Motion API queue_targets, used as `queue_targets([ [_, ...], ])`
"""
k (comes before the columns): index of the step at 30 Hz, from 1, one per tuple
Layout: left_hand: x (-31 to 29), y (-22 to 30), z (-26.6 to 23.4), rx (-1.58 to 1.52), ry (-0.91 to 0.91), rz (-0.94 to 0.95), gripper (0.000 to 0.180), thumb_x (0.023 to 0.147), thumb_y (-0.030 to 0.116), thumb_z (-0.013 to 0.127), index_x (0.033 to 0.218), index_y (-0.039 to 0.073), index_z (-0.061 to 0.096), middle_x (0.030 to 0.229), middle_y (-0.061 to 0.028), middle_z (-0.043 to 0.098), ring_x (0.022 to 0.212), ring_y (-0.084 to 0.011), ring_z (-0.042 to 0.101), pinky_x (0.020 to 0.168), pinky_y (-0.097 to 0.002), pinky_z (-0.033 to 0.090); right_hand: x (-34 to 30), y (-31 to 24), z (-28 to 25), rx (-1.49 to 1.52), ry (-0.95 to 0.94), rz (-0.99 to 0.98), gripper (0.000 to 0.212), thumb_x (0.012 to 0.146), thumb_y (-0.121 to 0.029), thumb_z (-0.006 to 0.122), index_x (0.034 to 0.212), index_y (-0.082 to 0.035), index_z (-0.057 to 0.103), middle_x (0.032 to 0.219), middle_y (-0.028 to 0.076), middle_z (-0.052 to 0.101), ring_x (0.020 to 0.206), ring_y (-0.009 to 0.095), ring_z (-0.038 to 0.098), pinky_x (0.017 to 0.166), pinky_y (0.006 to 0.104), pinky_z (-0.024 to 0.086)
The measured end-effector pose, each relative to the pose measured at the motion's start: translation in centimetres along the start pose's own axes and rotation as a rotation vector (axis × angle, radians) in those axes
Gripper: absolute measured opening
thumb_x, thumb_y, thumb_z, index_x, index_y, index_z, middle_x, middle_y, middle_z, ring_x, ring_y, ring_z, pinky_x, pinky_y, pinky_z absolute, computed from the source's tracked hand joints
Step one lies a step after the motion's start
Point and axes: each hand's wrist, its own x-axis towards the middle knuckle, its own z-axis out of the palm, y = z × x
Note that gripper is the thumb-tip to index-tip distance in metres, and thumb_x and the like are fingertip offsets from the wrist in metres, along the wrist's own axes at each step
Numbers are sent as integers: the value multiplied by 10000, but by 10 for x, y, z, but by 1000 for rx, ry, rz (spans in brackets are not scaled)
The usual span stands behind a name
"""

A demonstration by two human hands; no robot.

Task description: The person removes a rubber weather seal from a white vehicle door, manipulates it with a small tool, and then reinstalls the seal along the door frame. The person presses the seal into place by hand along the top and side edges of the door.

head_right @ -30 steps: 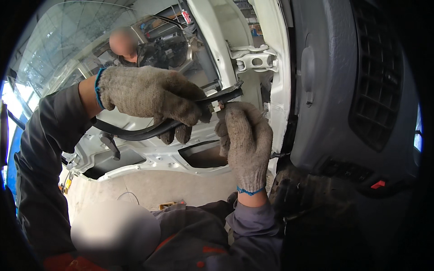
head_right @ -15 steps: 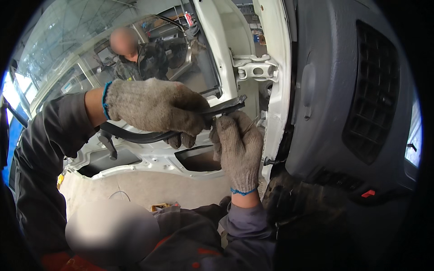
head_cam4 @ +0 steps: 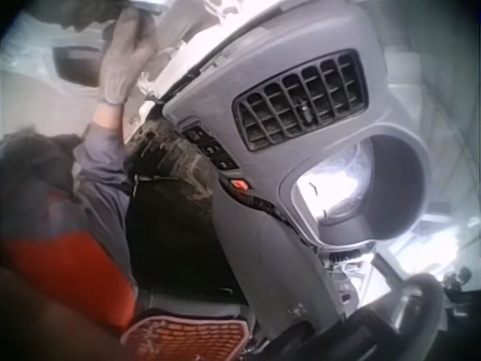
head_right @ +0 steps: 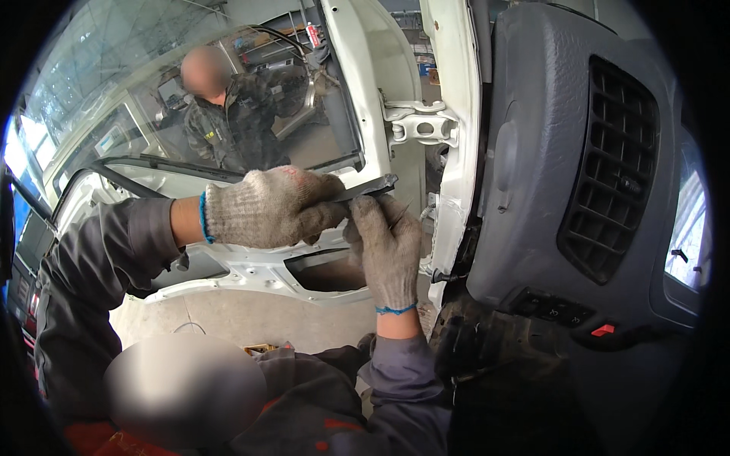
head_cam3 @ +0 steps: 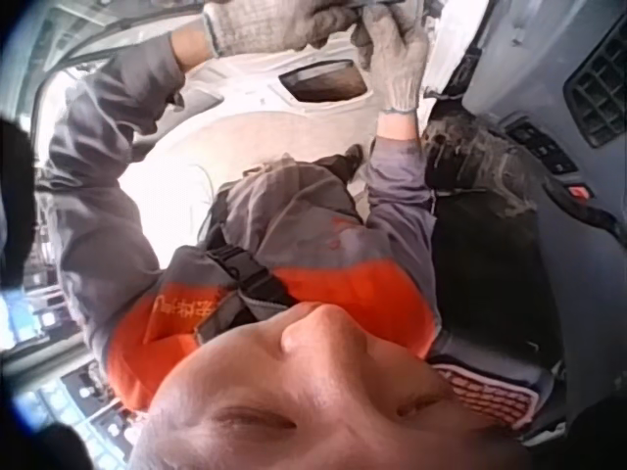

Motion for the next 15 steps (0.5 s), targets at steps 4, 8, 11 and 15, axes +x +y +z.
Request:
queue_targets([
  [4, 3, -3, 0, -10, -2, -23, 330, 1055, 275, 503, 1154, -3, 651, 797, -114, 703, 764, -221, 722, 716, -390, 575, 9, 25, 4, 118, 40, -109, 272, 992, -281, 717, 918, -21, 683, 671, 1, 618, 528, 65, 529, 461, 224, 401],
  [8, 3, 4, -6, -163, -50, -158, 336, 1051, 284, 512, 1169, 3, 654, 783, -86, 697, 727, -180, 710, 673, -349, 571, 8, 45, 14, 225, 112, -180, 289, 975, -293, 740, 943, -15, 668, 676, 2, 618, 544, 66, 536, 468, 230, 408],
  [11, 6, 8, -15, -179, -93, -203, 355, 1051, 317, 513, 1149, 6, 653, 773, -65, 693, 678, -150, 689, 625, -310, 557, 7, 49, 16, 196, 99, -220, 290, 981, -294, 730, 967, -12, 663, 687, 6, 623, 554, 68, 542, 476, 231, 417],
  [15, 7, 0, -9, -126, -72, -152, 372, 1056, 327, 490, 1125, -1, 649, 781, -68, 698, 679, -160, 695, 646, -327, 567, 8, 49, 11, 79, 111, -248, 282, 992, -286, 710, 955, -11, 659, 691, 9, 621, 562, 66, 541, 480, 230, 415],
])
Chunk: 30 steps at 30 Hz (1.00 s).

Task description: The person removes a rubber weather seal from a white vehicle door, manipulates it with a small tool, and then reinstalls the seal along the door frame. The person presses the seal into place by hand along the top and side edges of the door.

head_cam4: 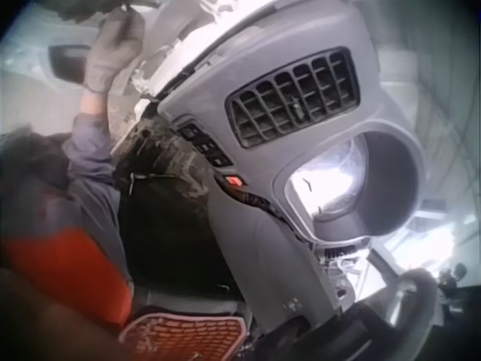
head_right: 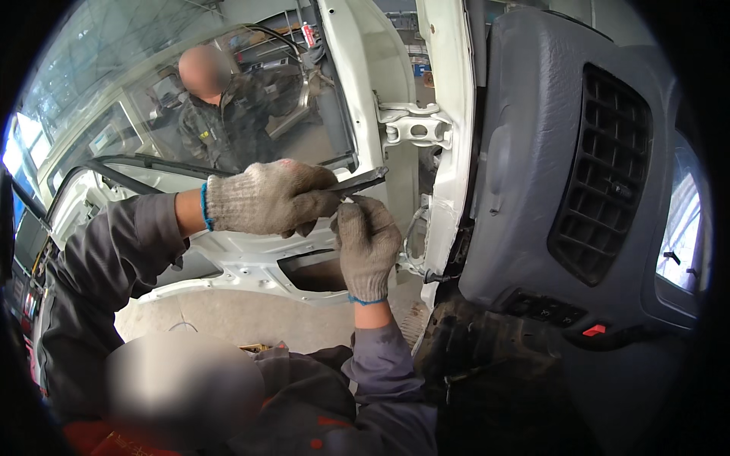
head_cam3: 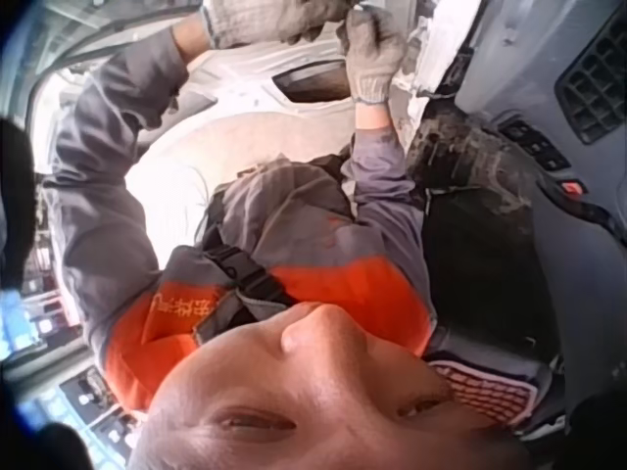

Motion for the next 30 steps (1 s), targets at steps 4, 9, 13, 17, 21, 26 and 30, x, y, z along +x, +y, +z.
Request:
queue_targets([
  [4, -1, 0, 3, -23, 2, -2, 350, 1058, 307, 491, 1096, -4, 646, 779, -69, 694, 677, -163, 692, 645, -328, 565, -2, -2, -1, 87, -14, 69, 322, 987, -328, 710, 950, -13, 657, 684, 16, 620, 548, 72, 539, 476, 233, 419],
  [9, -2, 0, 1, -3, -32, 15, 330, 1061, 292, 505, 1103, -6, 640, 776, -66, 687, 673, -153, 680, 628, -320, 557, 1, -3, -6, 367, -96, 310, 364, 964, -395, 730, 930, -40, 658, 670, 11, 612, 521, 81, 532, 460, 238, 389],
  [13, 1, -7, 6, -8, -31, 20, 328, 1062, 292, 504, 1110, -3, 640, 772, -63, 684, 676, -154, 681, 629, -319, 558, 9, -17, -7, -8, -159, 195, 336, 991, -368, 706, 911, -45, 661, 668, -1, 611, 538, 72, 536, 471, 231, 382],
  [17, 0, -2, 4, -63, -66, -35, 326, 1058, 300, 509, 1112, 4, 637, 763, -57, 680, 684, -150, 683, 635, -314, 558, 10, -26, -7, -44, -186, 232, 331, 1019, -333, 675, 887, -30, 659, 668, -7, 614, 562, 70, 533, 504, 233, 394],
  [21, 3, -2, 7, 24, -38, -30, 307, 1052, 275, 506, 1116, 7, 639, 780, -70, 694, 724, -169, 701, 672, -339, 565, 9, -2, -13, -273, -147, 2, 337, 1025, -316, 665, 865, -19, 656, 658, -2, 612, 566, 79, 524, 529, 242, 402],
  [26, 4, -21, 22, 120, 11, 59, 289, 1036, 227, 503, 1140, -1, 647, 796, -94, 706, 769, -217, 716, 727, -377, 565, 0, -4, -12, -158, -162, 221, 386, 1022, -315, 661, 771, -24, 627, 584, 20, 586, 505, 105, 495, 492, 256, 373],
  [30, 7, -25, 29, 189, 3, 83, 318, 1033, 245, 513, 1168, -10, 648, 836, -136, 717, 808, -286, 725, 756, -417, 568, 6, 3, -28, -215, -270, 271, 406, 1014, -354, 660, 760, -42, 600, 560, 13, 559, 458, 109, 490, 428, 273, 350],
])
